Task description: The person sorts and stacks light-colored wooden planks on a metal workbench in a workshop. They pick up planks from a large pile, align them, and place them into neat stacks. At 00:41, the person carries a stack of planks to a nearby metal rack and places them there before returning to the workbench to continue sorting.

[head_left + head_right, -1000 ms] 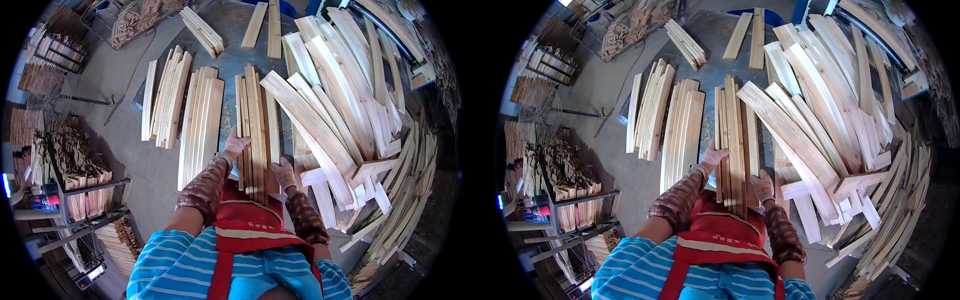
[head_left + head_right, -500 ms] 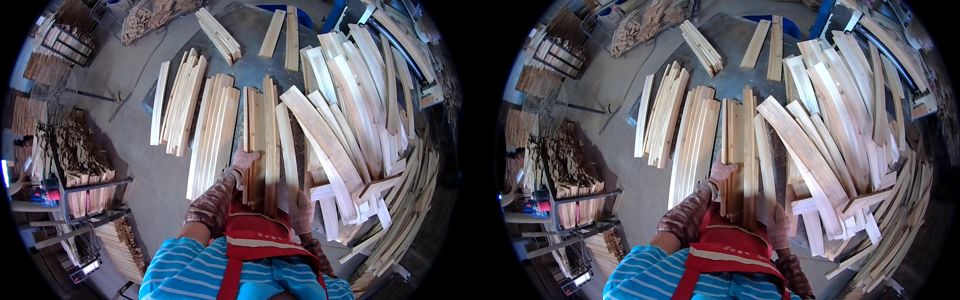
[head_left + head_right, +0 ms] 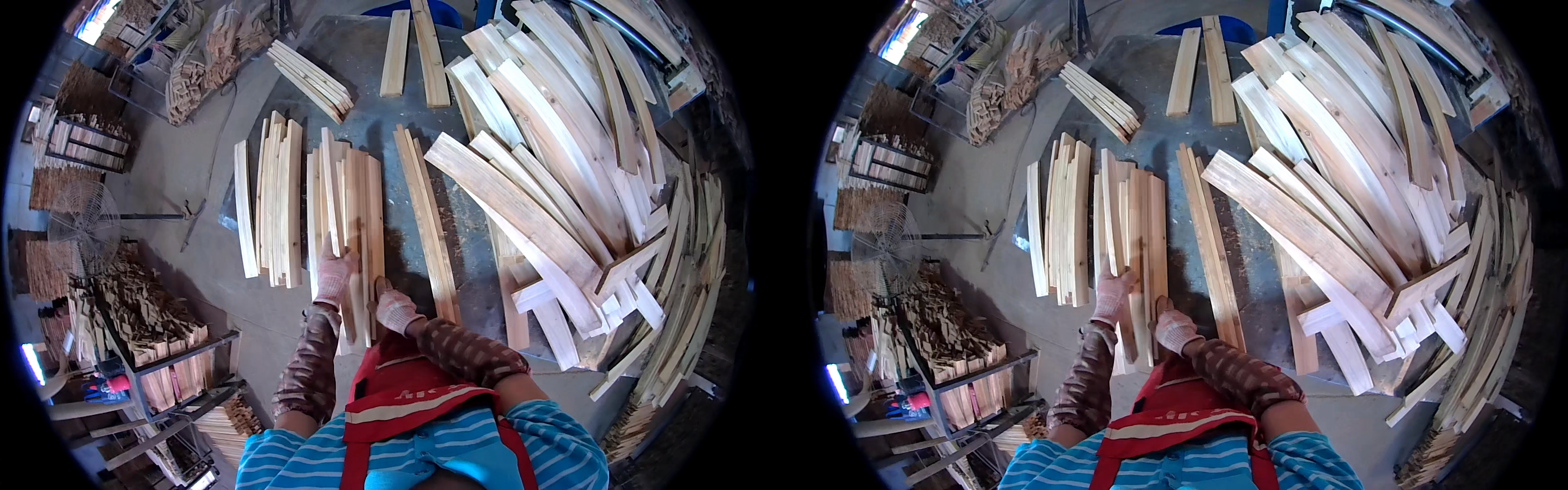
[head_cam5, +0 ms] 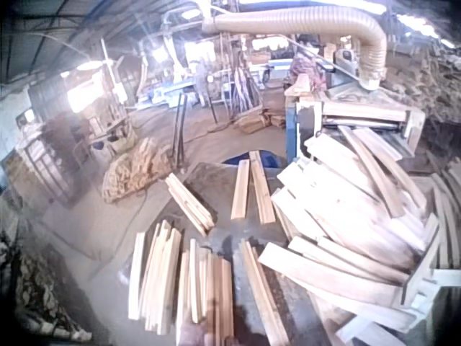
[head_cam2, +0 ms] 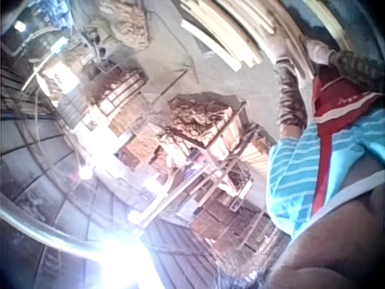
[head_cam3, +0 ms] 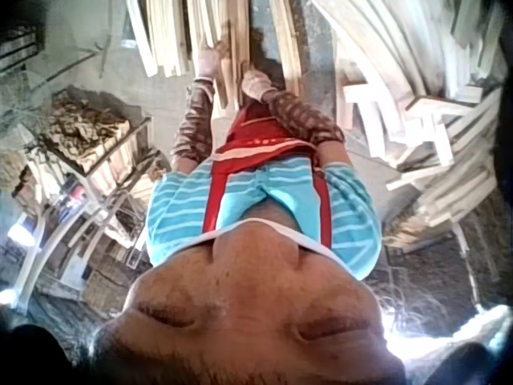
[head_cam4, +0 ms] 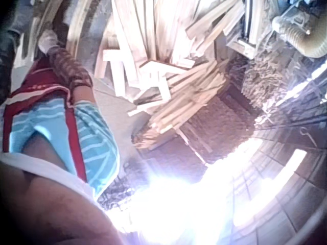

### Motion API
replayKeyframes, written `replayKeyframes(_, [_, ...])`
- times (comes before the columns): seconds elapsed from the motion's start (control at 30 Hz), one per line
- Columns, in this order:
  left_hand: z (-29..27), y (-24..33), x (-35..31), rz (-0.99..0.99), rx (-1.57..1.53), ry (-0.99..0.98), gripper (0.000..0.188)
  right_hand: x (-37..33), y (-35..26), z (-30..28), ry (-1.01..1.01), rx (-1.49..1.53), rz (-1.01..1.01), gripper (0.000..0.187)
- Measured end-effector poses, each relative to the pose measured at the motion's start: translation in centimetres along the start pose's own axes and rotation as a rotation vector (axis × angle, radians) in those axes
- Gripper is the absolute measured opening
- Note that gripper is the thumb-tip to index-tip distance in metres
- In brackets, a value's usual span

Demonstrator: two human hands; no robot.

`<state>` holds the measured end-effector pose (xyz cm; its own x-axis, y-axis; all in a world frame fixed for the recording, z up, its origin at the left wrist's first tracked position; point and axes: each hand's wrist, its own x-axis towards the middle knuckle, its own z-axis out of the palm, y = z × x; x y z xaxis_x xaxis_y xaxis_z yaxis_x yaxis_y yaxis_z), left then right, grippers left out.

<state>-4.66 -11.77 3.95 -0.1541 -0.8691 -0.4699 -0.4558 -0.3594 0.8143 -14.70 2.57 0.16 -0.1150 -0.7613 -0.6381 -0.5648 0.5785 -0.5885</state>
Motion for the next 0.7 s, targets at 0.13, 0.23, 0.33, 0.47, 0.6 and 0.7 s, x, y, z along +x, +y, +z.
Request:
replayKeyframes(0.13, [1.2,5.9,-0.6,-0.171,-0.47,-0.197,0.046,-0.4,2.0,-4.6,-0.003,0.461,-0.251,0.051])
replayKeyframes(0.23, [6.1,8.1,-1.8,-0.075,-0.732,-0.33,0.042,-3.8,3.2,-8.0,0.169,0.592,-0.205,0.049])
replayKeyframes(0.33, [10.9,10.8,-2.7,-0.07,-0.833,-0.404,0.046,-8.5,1.5,-14.6,0.303,0.758,-0.13,0.041])
replayKeyframes(0.47, [15.5,15.9,-6.3,0.016,-0.819,-0.63,0.049,-11.9,4.1,-18.1,0.676,0.863,-0.197,0.031])
replayKeyframes(0.6, [19.0,14.6,-5.5,0.29,-0.681,-0.402,0.044,-13.2,8.5,-19.9,0.941,0.685,-0.147,0.029])
replayKeyframes(0.7, [19.7,11.6,-6.1,0.179,-0.482,-0.127,0.071,-13.9,12.4,-22.2,1.049,0.669,-0.134,0.029])
